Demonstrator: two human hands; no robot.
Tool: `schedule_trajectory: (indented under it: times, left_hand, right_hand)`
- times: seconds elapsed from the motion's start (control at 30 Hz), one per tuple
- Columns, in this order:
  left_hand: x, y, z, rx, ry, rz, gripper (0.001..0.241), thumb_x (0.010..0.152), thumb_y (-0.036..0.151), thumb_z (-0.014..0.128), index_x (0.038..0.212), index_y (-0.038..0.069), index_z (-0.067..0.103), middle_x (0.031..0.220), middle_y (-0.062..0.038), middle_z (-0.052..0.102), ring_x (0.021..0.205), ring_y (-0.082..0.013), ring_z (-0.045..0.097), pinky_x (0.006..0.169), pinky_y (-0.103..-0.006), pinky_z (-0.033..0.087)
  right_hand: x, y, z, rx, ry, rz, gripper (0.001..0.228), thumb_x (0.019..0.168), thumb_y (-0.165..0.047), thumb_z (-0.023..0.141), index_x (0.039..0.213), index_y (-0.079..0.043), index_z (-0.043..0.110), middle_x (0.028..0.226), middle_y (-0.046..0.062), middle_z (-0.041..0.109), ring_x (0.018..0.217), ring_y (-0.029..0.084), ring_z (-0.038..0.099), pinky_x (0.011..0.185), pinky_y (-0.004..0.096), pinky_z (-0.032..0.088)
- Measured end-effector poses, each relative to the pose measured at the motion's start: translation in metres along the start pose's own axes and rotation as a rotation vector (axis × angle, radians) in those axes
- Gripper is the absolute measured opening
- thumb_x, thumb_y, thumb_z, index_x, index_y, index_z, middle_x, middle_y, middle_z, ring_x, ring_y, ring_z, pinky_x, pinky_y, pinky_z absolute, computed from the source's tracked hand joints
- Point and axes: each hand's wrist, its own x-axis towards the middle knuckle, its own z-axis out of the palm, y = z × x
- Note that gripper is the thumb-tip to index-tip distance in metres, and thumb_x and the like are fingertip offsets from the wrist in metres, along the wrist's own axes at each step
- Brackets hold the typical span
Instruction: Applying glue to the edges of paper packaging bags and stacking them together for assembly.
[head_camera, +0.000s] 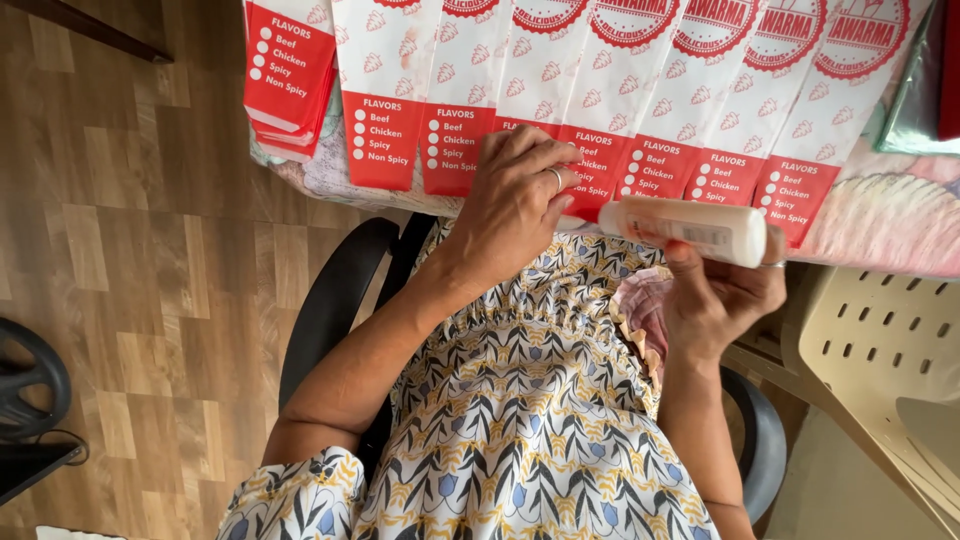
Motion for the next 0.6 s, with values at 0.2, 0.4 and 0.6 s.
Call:
schedule_trajectory:
  times: [0.2, 0.4, 0.6]
  left_hand:
    - [-0.002, 0.002, -0.003, -0.022, 0.011, 0.040, 0.024, 0.080, -0.006, 0.078, 0.104, -0.003, 0.076, 0.119, -0.009, 0.074, 0.109, -0.0266, 0.055, 0.091, -0.0415, 0.041]
    - [-0.001, 0.003, -0.003, -0.041, 0.003, 0.051, 0.024, 0.089, -0.005, 0.072, 0.112, -0.003, 0.076, 0.118, -0.010, 0.070, 0.112, -0.0282, 0.050, 0.092, -0.0452, 0.045]
    - [-0.004, -0.011, -0.014, -0.082, 0.044, 0.095, 0.027, 0.087, -0.003, 0.080, 0.113, 0.005, 0.079, 0.130, -0.006, 0.062, 0.116, -0.0257, 0.048, 0.107, -0.0413, 0.044]
  right_hand:
    - [0.011, -0.027, 0.045, -0.098, -0.038, 0.107, 0.044, 0.084, -0.016, 0.088, 0.102, -0.005, 0.050, 0.081, 0.002, 0.051, 0.076, 0.011, 0.047, 0.066, 0.030, 0.048]
    - [0.011, -0.016, -0.001, 0.069, 0.019, 0.046, 0.061, 0.088, 0.005, 0.083, 0.140, -0.017, 0.061, 0.121, 0.011, 0.060, 0.110, 0.028, 0.056, 0.092, 0.047, 0.056]
    - [0.019, -0.022, -0.005, 0.152, 0.161, 0.137, 0.040, 0.093, 0.002, 0.079, 0.126, 0.002, 0.057, 0.124, 0.019, 0.067, 0.117, 0.027, 0.066, 0.106, 0.044, 0.061]
